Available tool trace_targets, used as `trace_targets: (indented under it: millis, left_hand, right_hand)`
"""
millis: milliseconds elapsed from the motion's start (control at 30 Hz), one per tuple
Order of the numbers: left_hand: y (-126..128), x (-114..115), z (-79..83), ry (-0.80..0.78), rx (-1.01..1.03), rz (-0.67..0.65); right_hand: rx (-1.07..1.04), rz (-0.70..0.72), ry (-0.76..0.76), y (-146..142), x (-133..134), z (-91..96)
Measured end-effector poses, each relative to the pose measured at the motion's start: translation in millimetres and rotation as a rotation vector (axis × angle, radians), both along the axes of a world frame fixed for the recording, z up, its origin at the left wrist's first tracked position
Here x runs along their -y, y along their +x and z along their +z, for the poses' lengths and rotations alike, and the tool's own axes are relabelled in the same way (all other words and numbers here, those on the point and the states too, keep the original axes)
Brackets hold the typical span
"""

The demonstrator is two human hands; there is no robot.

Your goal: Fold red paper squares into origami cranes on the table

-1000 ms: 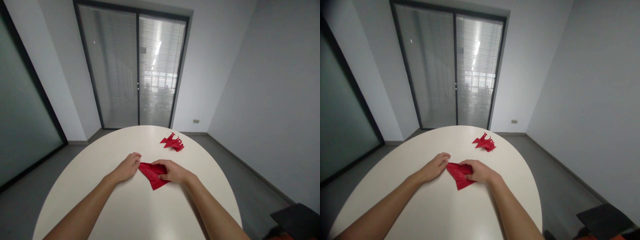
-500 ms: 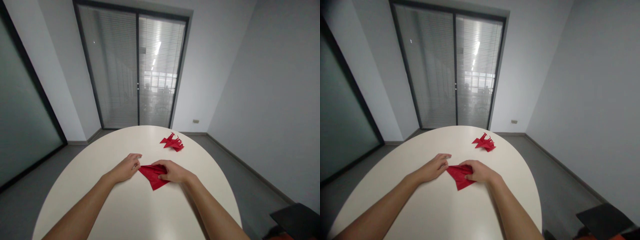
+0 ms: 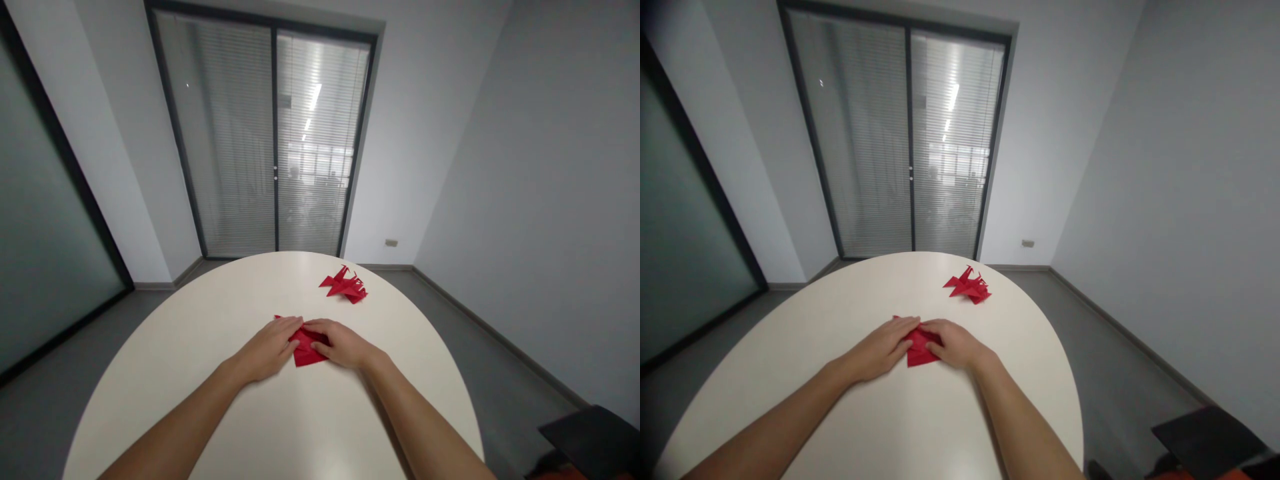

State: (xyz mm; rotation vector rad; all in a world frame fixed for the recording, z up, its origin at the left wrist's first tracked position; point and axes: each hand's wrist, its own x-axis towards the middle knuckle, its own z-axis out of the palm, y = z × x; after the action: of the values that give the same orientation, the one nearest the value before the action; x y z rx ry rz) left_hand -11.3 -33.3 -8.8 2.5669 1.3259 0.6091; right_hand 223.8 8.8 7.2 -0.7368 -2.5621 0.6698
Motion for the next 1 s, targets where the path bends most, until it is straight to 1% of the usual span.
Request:
trace_targets:
  millis: [100,200,267,367,500,600,700,800,933,1000]
  left_hand:
    - [5,0,-8.5,-0.108,-0.066,0.017]
    - [4,-3,-15.8,-0.112,-0.099,0.023]
    - [2,-5,-18.9,-0.1,-0.12,0.052]
    - [2,-7,-20.1,-0.101,-0.172,0.116]
    - [3,-6,-17.4,-0.105,-0.214,0.17]
    - [3,-5,-16.1,-0.107,-0.222,0.193]
    - [0,-5,-17.5,-0.099,-0.23,0.241]
    - [-4,-6,-21.2,-0.071,-0.214,0.291]
    - [-6,-9,-24.6,-0.028,-0.185,0.343]
    - [-5,-10,-24.4,0.008,-0.141,0.331]
  right_hand:
    - [0.073,-0.011,0.034,-1,1,-0.2]
    - [0.163,-0.018,0.01,-2,5,-0.2]
    - [0.235,-0.052,-0.033,-4,9,-0.8]
    - [0.326,-0.117,-0.1,-9,15,-1.9]
    - [0.398,-0.179,-0.14,-13,22,-1.3]
    - [0.412,-0.214,-0.115,-17,26,-0.2]
    - [0.39,-0.172,-0.087,-22,31,-0.2]
    - [0.369,-0.142,-0.116,-25,33,-0.7]
    - [0.382,-0.157,-0.144,-22,30,-0.3]
    - [0.384,-0.166,-0.147,-19,28,-0.6]
